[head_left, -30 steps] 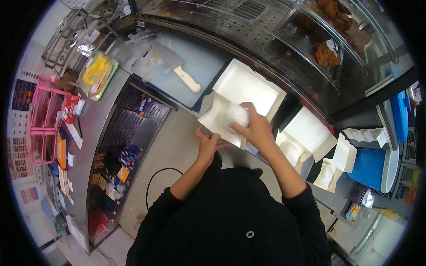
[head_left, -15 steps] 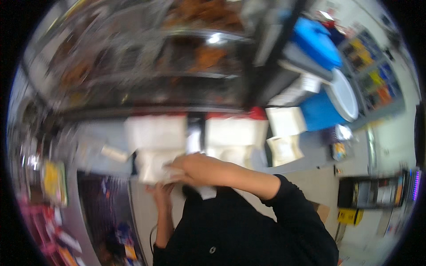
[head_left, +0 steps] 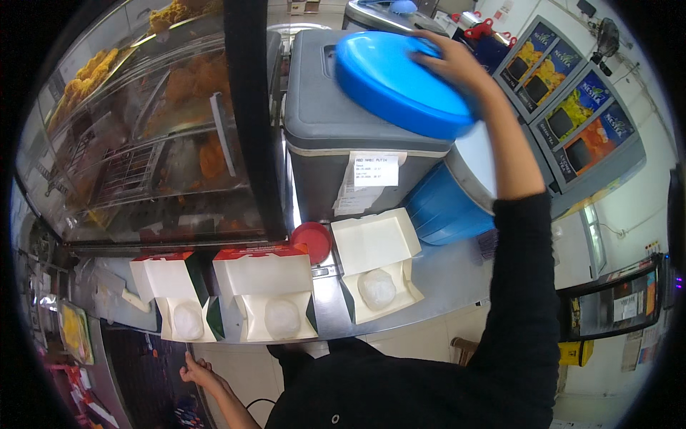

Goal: The person assembles bento boxes by placing rice, pickled vegetables, and fried cutlets into containers. They also handle receipts, place labels, and use a knife to cut a cutlet before packaging.

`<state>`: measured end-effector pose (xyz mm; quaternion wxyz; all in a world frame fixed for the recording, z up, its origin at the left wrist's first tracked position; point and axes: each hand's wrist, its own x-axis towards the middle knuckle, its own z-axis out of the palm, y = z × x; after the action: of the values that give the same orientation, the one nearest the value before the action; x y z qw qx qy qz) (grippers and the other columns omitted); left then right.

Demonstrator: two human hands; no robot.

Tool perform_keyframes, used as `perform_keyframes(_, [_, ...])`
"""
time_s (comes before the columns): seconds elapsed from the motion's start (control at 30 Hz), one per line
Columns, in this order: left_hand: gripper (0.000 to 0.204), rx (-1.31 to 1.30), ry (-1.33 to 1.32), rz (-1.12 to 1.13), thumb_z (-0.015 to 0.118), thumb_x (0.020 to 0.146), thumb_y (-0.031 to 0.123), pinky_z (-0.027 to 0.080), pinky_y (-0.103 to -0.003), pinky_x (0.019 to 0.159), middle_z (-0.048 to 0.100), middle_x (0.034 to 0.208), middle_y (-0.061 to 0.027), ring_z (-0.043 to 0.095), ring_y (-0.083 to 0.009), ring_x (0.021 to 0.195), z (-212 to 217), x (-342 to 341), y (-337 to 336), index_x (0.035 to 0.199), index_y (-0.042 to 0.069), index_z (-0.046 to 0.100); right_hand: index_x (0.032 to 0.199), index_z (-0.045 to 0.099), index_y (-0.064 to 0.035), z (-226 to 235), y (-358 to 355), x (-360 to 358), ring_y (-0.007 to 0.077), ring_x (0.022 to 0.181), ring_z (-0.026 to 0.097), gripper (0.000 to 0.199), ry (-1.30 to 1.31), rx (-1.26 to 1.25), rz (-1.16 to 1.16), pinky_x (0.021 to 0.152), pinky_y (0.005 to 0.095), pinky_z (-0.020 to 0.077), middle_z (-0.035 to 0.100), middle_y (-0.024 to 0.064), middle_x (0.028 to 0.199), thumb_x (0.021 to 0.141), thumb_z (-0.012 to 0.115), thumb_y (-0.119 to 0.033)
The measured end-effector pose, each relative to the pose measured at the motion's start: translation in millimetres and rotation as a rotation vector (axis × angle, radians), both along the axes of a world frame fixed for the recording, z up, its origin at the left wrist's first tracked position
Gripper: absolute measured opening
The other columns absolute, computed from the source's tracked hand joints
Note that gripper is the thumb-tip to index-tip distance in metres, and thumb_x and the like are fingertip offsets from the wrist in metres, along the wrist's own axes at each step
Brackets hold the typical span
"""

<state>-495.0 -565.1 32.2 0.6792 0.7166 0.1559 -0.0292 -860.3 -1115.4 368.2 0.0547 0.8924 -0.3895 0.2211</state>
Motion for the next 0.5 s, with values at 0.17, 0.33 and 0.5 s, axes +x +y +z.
perform_keyframes(0.17, [0.048, 0.035, -0.006, 0.081, 0.066, 0.083, 0.021, 0.027, -0.021, 0.037, 0.044, 0.070, -0.0014, 0.039, -0.0083, 0.049, -7, 8, 10, 0.108, 0.013, 0.027, 0.131, 0.051, -0.0128, 1, 43, -157, 0.0307, 0.116, 0.053, 0.051, -0.148, 0.012, -0.342, 0.098, 0.0391, 0.0399, 0.055, 0.0187, 0.125, 0.087, 0.058, -0.038])
perform_keyframes(0.33, [0.043, 0.065, -0.127, 0.244, 0.071, 0.075, 0.017, 0.033, -0.024, 0.036, 0.051, 0.065, -0.0027, 0.044, -0.0127, 0.043, 11, 17, 19, 0.104, 0.008, 0.041, 0.130, 0.051, -0.0105, -32, 76, -175, 0.0287, 0.120, 0.049, 0.045, -0.086, 0.185, -0.394, 0.102, 0.0378, 0.0349, 0.052, 0.0168, 0.128, 0.091, 0.055, -0.033])
perform_keyframes(0.5, [0.044, 0.119, -0.095, 0.161, 0.065, 0.084, 0.014, 0.036, -0.022, 0.045, 0.047, 0.076, -0.0020, 0.043, -0.0082, 0.056, 14, 50, 61, 0.109, 0.010, 0.028, 0.137, 0.041, -0.0075, -77, 101, -182, 0.0289, 0.128, 0.040, 0.052, -0.222, 0.208, -0.543, 0.107, 0.0431, 0.0294, 0.044, 0.0171, 0.136, 0.093, 0.050, -0.033])
